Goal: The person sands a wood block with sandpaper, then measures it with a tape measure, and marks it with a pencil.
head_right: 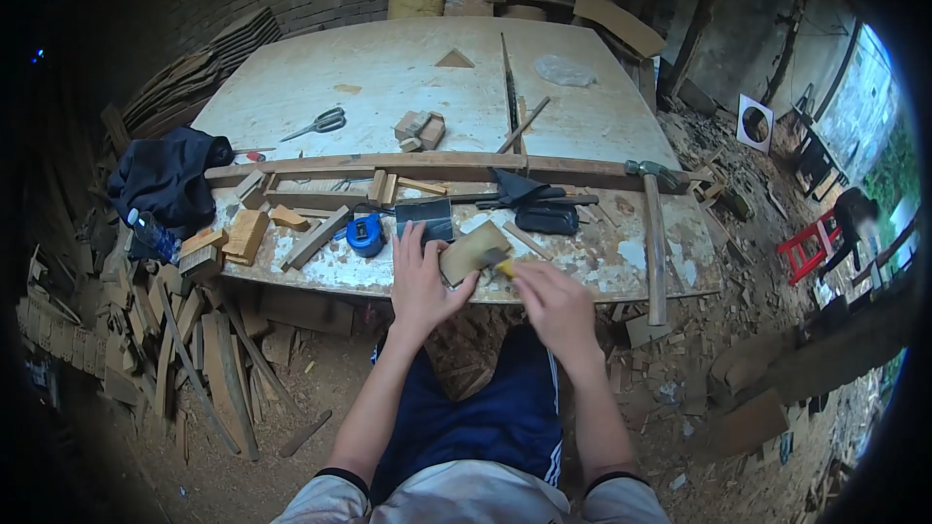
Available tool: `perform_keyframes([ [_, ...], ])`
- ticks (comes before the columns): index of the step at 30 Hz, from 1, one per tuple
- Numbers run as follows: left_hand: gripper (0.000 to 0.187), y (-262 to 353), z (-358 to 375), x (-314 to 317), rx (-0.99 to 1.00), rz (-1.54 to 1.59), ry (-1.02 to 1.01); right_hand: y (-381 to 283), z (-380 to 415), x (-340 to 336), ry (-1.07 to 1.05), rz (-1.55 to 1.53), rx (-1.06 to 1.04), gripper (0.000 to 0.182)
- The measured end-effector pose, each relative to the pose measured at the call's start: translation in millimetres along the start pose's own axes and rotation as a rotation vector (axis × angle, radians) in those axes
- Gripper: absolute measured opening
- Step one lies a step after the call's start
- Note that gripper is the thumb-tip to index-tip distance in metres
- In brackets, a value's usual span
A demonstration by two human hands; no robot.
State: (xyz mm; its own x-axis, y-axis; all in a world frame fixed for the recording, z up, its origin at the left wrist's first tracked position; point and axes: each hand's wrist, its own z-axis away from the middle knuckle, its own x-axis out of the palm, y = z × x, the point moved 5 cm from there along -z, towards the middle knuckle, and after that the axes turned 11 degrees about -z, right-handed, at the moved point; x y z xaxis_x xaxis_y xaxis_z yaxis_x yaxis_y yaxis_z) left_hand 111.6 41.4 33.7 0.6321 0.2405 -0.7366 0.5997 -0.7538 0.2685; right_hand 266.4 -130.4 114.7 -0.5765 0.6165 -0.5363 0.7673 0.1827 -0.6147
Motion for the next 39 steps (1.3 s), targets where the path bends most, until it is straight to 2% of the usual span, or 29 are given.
perform_keyframes([
  [3,0.065,-1,-1,-3,0.007,0.02,-0.016,-2,-24,22,-0.331,0.136,-0.009,0.023],
  [6,0.065,0,1,-4,-0.005,0.024,-0.018,0,-50,23,-0.331,0.363,-0.003,0.026],
  [10,0.067,-1,-1,-3,-0.014,0.023,-0.022,-12,-48,45,-0.549,0.28,-0.193,0.037],
  [11,0.067,-2,0,-2,-0.016,0.031,-0.029,-15,-54,41,-0.575,0.313,-0.2,0.033],
  [14,0.069,-2,2,-1,-0.019,0.038,-0.037,-5,-66,33,-0.484,0.513,-0.138,0.029],
  [15,0.07,-2,1,-1,-0.016,0.036,-0.035,-15,-66,39,-0.518,0.558,-0.107,0.027],
  [18,0.069,-3,1,-2,-0.016,0.036,-0.057,-23,-63,45,-0.624,0.366,-0.237,0.022],
  [22,0.068,-1,-1,-2,-0.025,0.044,-0.046,-15,-74,45,-0.568,0.662,-0.084,0.023],
  [23,0.067,-1,-1,-3,-0.027,0.05,-0.051,-21,-66,51,-0.553,0.578,-0.2,0.024],
  [26,0.067,-3,0,-3,-0.034,0.057,-0.051,-31,-67,45,-0.682,0.377,-0.256,0.02],
  [27,0.067,-3,0,-2,-0.032,0.061,-0.045,-30,-75,38,-0.694,0.453,-0.135,0.021],
  [30,0.067,-3,0,-1,-0.025,0.053,-0.035,-25,-60,52,-0.553,0.694,-0.211,0.023],
  [31,0.067,-4,0,-2,-0.023,0.045,-0.049,-20,-54,59,-0.655,0.602,-0.135,0.034],
  [34,0.068,-4,1,-1,-0.019,0.035,-0.066,-23,-66,32,-0.672,0.485,-0.18,0.033],
  [35,0.069,-2,1,0,-0.022,0.036,-0.051,-15,-68,34,-0.676,0.664,-0.055,0.035],
  [39,0.068,-6,0,1,-0.019,0.034,-0.069,-34,-51,44,-0.69,0.485,-0.245,0.022],
])
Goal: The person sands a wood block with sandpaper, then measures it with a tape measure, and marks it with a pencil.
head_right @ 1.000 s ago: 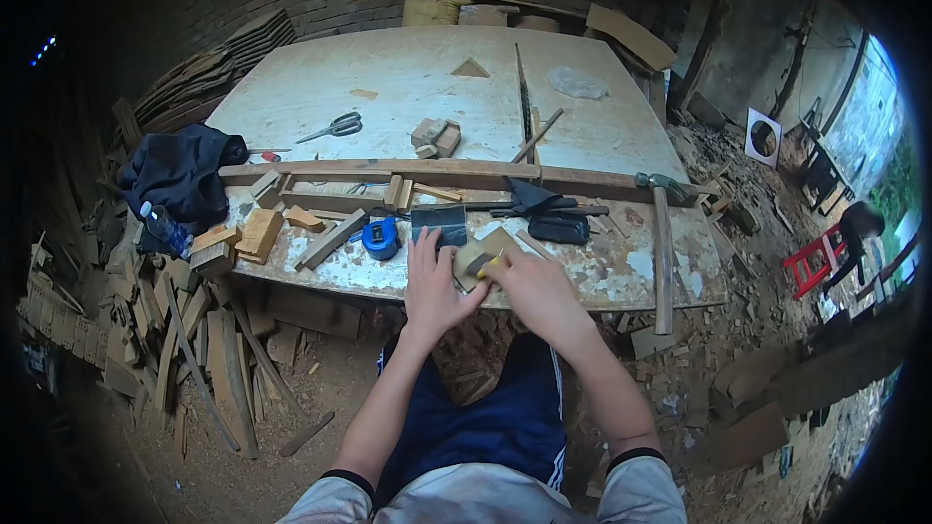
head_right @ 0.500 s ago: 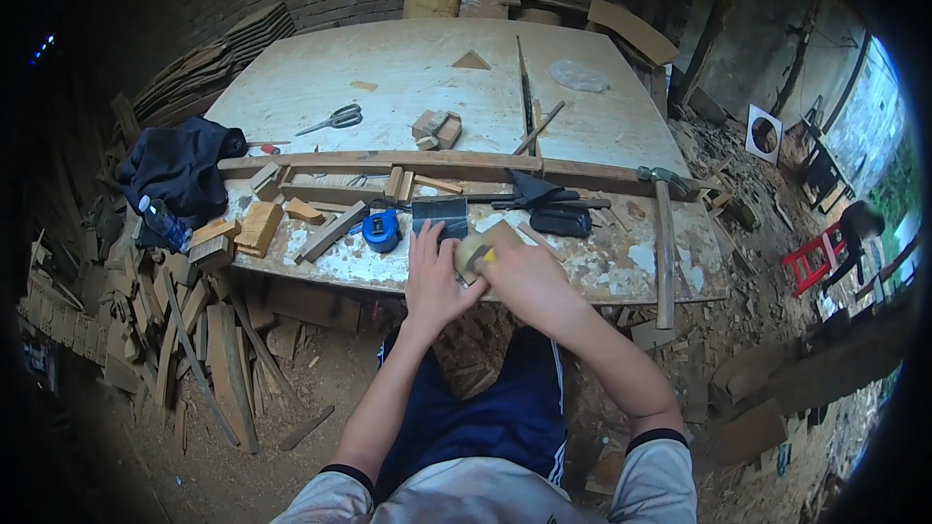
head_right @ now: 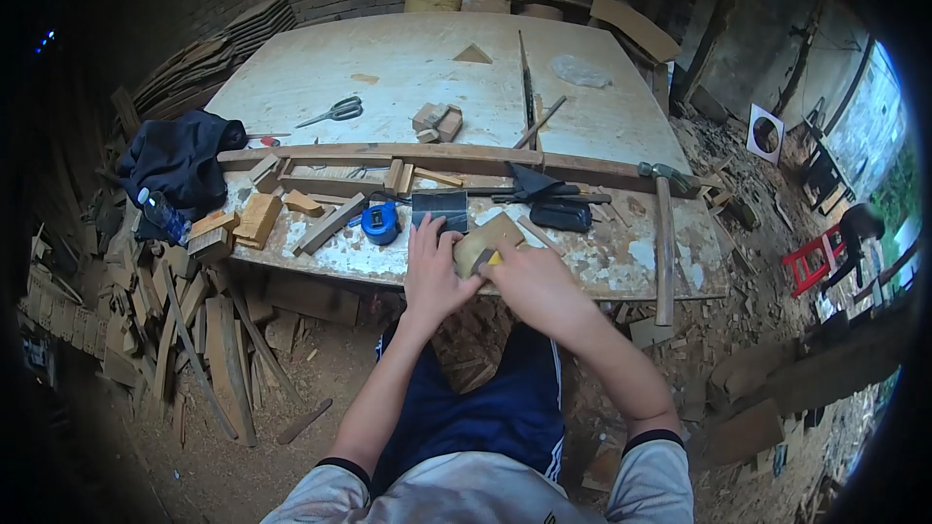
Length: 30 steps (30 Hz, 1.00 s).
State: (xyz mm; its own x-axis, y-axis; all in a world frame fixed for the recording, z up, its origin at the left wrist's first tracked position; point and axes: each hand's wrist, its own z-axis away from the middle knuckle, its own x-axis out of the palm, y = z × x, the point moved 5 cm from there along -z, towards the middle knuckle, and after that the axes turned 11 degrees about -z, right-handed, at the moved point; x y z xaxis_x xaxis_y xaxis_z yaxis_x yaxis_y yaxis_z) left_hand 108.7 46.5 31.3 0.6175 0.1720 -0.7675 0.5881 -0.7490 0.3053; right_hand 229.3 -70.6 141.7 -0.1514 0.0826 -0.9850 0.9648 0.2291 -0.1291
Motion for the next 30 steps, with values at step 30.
perform_keyframes([
  [30,0.065,-1,3,-3,0.003,0.035,0.075,15,-17,-4,0.022,-0.099,0.071,0.024],
])
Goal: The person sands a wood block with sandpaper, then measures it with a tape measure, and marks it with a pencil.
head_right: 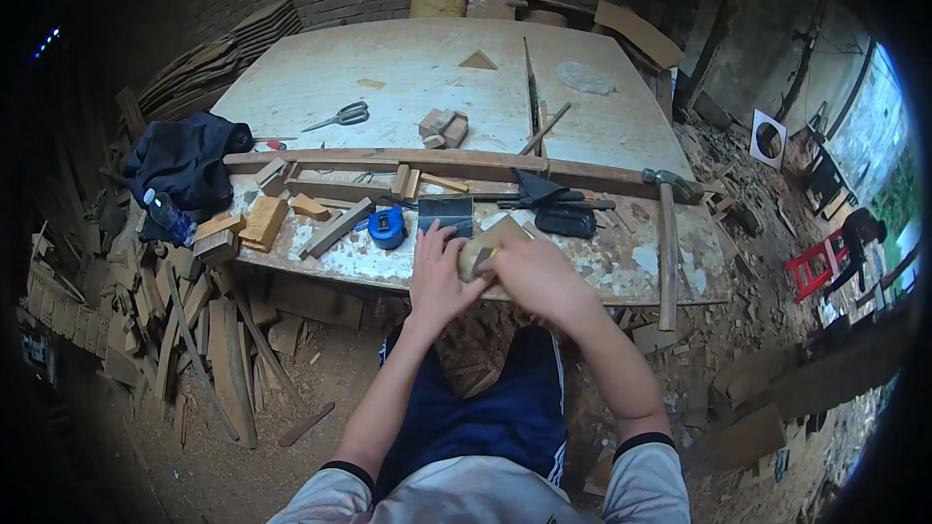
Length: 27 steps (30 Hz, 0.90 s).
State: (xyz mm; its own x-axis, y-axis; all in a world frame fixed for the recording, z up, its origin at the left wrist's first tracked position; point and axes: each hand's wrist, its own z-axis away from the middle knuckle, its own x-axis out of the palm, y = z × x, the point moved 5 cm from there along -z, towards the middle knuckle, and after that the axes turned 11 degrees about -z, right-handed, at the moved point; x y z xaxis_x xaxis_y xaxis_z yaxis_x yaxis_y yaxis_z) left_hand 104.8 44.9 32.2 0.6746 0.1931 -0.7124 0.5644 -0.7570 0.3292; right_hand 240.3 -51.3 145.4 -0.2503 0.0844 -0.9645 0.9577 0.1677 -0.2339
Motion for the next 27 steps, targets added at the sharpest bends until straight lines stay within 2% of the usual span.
perform_keyframes([
  [1,0.064,1,0,0,0.006,0.005,0.002,4,0,-6,-0.03,-0.034,0.04,0.026],
  [2,0.061,2,0,0,0.005,0.019,0.008,16,-3,0,-0.099,0.014,0.245,0.033],
  [6,0.062,-2,2,1,0.067,0.01,0.002,8,14,6,-0.017,-0.076,0.032,0.034],
  [9,0.058,1,-1,-2,0.058,0.02,0.05,6,28,-30,-0.043,-0.011,0.243,0.037],
  [13,0.053,-5,-5,1,0.061,0.046,0.018,-7,30,-25,0.057,0.003,0.137,0.042],
  [16,0.047,-3,-7,1,0.09,0.027,0.027,7,30,-27,0.067,0.032,0.16,0.042],
  [20,0.039,-7,-14,-5,0.09,0.022,0.059,-10,34,-30,0.104,-0.015,0.096,0.036],
  [27,0.023,-6,-30,-8,0.105,0.087,0.108,4,40,-27,0.158,0.032,0.144,0.033],
])
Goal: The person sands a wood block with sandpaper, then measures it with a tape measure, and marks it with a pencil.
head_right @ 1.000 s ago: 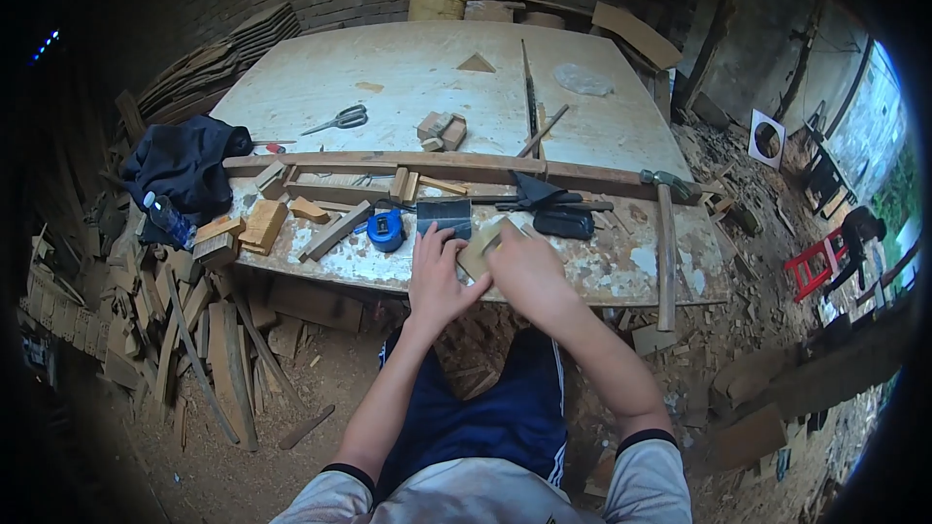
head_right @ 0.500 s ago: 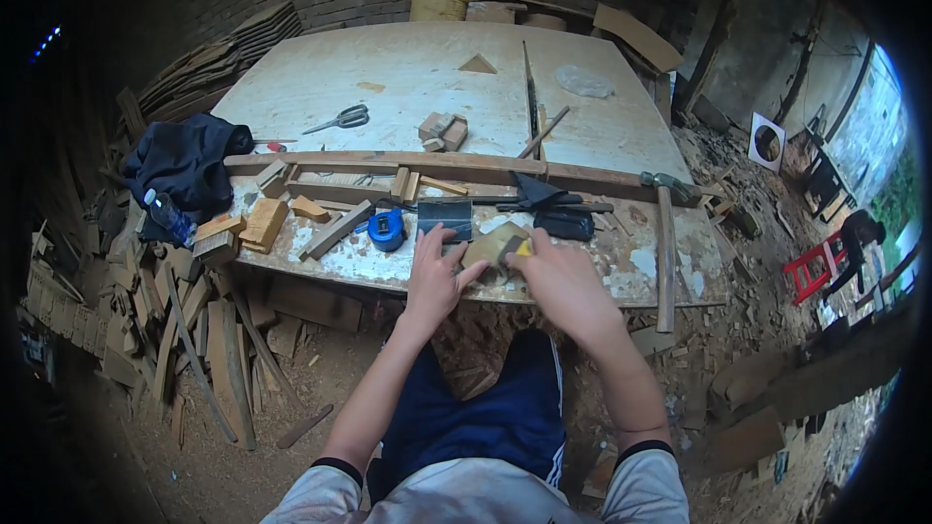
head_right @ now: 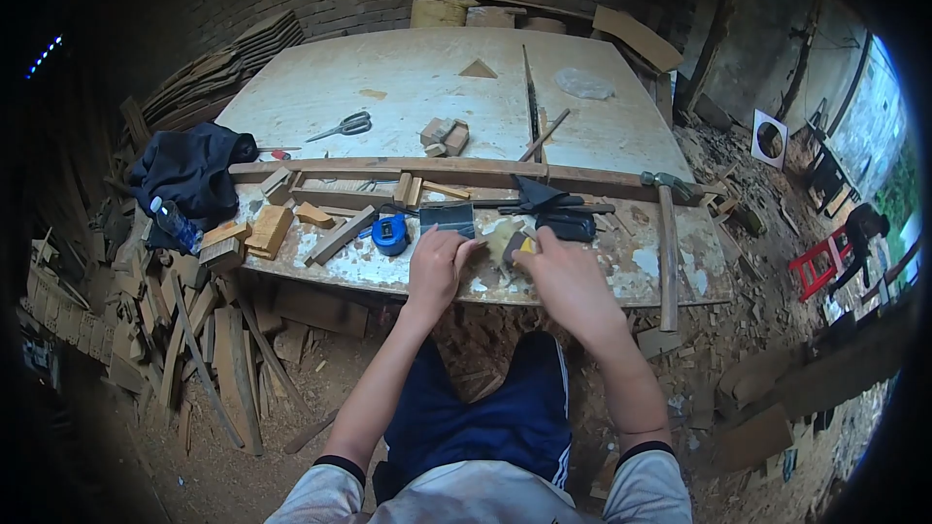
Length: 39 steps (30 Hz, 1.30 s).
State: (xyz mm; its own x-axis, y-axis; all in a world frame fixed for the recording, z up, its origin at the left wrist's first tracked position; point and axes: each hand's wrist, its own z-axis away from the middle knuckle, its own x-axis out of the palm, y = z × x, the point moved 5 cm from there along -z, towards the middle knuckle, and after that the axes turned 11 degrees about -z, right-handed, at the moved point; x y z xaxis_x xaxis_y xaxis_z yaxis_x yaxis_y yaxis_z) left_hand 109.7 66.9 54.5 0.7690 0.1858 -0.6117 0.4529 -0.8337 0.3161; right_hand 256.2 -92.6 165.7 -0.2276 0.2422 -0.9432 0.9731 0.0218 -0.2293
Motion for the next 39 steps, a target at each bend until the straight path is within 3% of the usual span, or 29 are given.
perform_keyframes([
  [5,0.024,8,1,-3,-0.014,0.031,0.019,2,-7,-8,0.02,0.031,0.041,0.038],
  [8,0.024,5,2,2,0.004,0.032,0.028,-16,-8,-4,0.01,-0.013,-0.103,0.038],
  [13,0.024,4,-4,1,0.006,0.022,0.007,5,-17,1,0.014,0.057,0.035,0.036],
  [17,0.024,-2,-13,3,-0.037,-0.006,-0.038,-5,-15,13,-0.049,-0.113,-0.131,0.036],
  [20,0.024,-4,-15,3,0.003,0.012,-0.029,14,-24,4,-0.046,-0.02,0.036,0.033],
  [25,0.024,-6,-13,4,0.058,0.055,0.007,8,-23,1,0.02,-0.088,-0.047,0.033],
  [29,0.026,-6,-13,5,-0.006,0.018,-0.114,10,-29,0,0.076,-0.018,-0.034,0.036],
  [33,0.017,-6,-10,7,0.016,0.032,-0.084,9,-33,0,0.062,-0.072,-0.071,0.035],
  [36,0.015,-5,-11,7,0.025,0.028,-0.091,32,-40,3,0.084,0.078,0.044,0.029],
  [39,0.016,-4,-10,5,0.039,0.055,-0.084,8,-36,7,-0.006,-0.059,-0.11,0.026],
])
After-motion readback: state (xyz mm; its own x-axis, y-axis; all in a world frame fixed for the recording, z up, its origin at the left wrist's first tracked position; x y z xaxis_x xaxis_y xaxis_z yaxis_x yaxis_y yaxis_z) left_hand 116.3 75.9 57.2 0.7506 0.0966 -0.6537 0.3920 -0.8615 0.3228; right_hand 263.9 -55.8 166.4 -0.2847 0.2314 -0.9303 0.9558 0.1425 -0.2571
